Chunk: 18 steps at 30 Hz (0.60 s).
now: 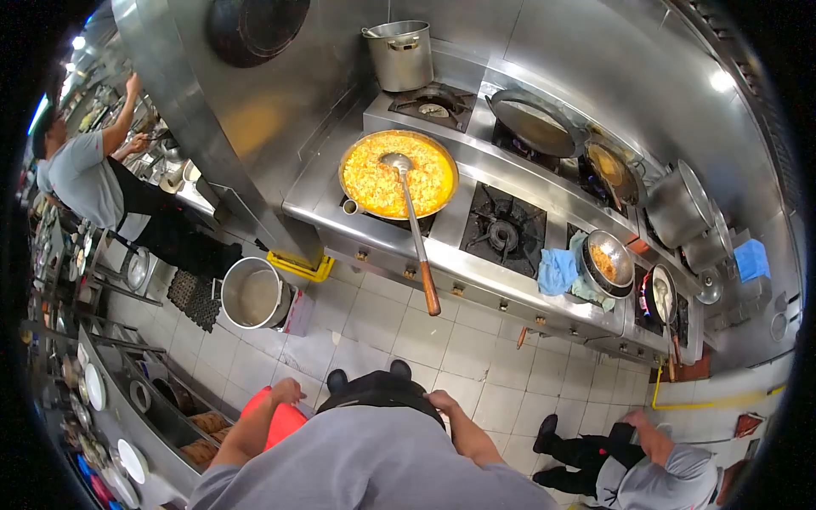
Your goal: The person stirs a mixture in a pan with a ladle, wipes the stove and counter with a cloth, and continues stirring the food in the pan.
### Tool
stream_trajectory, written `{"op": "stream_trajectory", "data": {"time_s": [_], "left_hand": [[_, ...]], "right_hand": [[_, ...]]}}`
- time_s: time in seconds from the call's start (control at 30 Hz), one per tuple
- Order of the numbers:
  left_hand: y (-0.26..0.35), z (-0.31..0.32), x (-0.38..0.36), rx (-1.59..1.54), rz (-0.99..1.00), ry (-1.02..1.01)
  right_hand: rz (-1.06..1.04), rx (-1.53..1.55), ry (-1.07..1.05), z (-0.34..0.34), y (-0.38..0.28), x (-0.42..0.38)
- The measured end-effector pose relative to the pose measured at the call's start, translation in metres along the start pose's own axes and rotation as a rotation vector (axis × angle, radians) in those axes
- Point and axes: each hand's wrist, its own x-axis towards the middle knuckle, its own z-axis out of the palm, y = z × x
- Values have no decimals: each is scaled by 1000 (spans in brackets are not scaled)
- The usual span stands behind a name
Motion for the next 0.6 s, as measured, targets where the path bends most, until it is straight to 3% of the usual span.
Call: {"op": "stream_trajectory", "data": {"time_s": [0.1, 0.13, 0.2, 0.27, 0.33, 0.4, 0.47, 0.5, 0.6], "left_hand": [[33, -38, 0, -21, -110, 274], [41, -36, 6, -69, -70, 251], [50, -37, 32, -159, 6, 221], [67, -41, 56, 41, 132, 120], [52, 19, 131, -123, -137, 294], [110, 21, 124, -567, -360, 540], [168, 1, 95, -512, -313, 402], [169, 1, 96, -438, -194, 343], [161, 12, 95, -525, -134, 432]], "right_hand": [[-37, -379, -21, -42, 13, 9], [-60, -441, 12, -54, 19, 13], [-57, -335, 43, -77, 23, 19], [-62, -36, 130, -89, 30, 26], [-73, 85, 141, -97, 29, 24], [-67, 125, 116, -91, 32, 31], [-51, 84, 79, -86, 42, 39], [-50, 61, 36, -82, 40, 40], [-76, -28, -14, -60, 36, 47]]}}
